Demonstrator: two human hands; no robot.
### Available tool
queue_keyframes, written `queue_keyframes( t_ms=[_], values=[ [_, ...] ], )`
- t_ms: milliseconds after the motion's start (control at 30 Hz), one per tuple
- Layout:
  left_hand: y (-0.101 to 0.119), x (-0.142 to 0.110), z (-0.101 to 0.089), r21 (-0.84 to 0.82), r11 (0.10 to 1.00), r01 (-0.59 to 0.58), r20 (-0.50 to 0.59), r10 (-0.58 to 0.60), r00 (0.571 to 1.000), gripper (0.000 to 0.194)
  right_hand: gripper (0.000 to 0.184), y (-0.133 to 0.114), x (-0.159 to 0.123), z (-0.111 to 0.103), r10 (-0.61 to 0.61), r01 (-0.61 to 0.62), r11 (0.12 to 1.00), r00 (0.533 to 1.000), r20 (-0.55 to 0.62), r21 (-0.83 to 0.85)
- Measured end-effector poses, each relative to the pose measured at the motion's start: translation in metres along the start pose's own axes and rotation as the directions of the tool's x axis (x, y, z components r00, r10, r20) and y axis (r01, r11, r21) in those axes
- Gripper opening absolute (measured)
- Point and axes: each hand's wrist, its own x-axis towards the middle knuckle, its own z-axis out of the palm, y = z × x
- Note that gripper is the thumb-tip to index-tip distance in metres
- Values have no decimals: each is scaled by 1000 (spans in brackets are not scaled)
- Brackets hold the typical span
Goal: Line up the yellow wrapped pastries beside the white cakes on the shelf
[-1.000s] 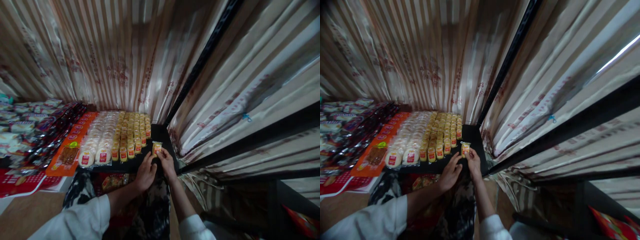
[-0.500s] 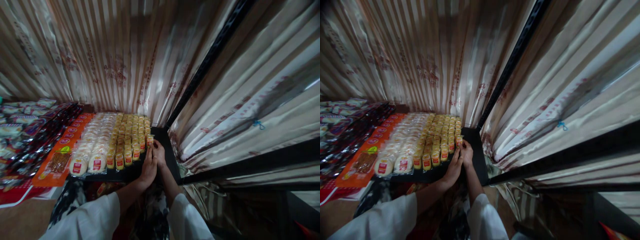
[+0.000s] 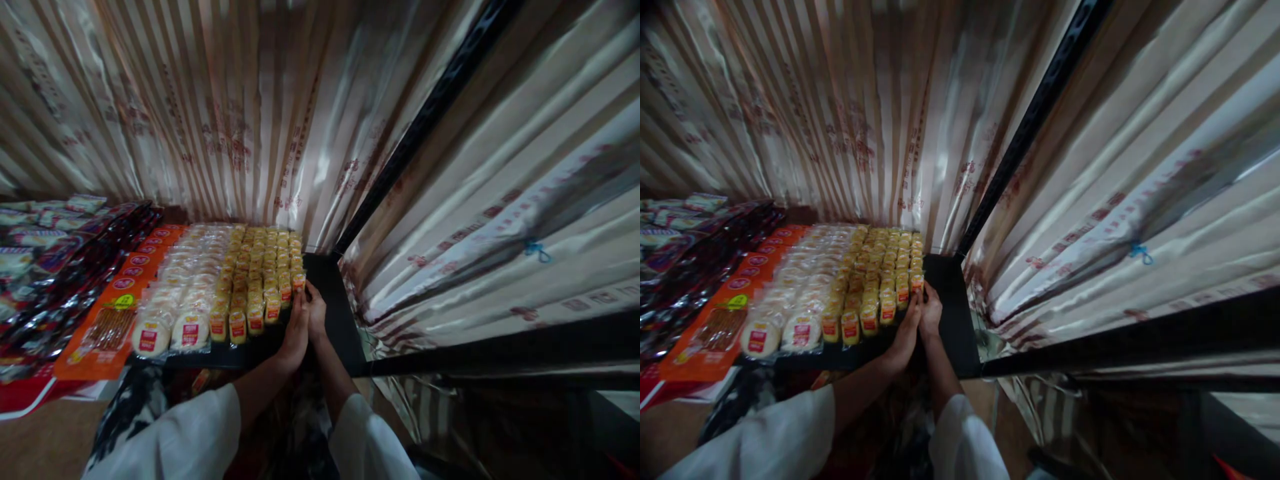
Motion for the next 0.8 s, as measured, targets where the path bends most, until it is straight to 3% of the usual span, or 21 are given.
queue_keyframes(
  t_ms=[100,200,367,500,667,800],
  values=[
    [1,2,-1,-11,998,58,20,-57,998,54,49,3,1,1,-28,30,998,999,36,-49],
    [-2,-2,-1,49,999,14,-10,-13,1000,55,49,6,2,-1,-50,57,992,997,65,-116],
    [-10,-29,-5,113,994,4,-83,5,997,43,60,3,-10,-8,-24,16,992,998,-66,-127],
    [-18,-62,-16,163,986,-25,-63,35,997,32,51,-11,-40,-14,-72,59,993,987,-141,-98],
    [-33,-112,-52,170,984,47,104,-65,992,24,51,-32,-106,-5,-4,9,997,998,-68,73],
    [-57,-151,-98,182,972,152,87,-170,982,25,50,-38,-164,9,-19,16,996,1000,24,84]
  ],
)
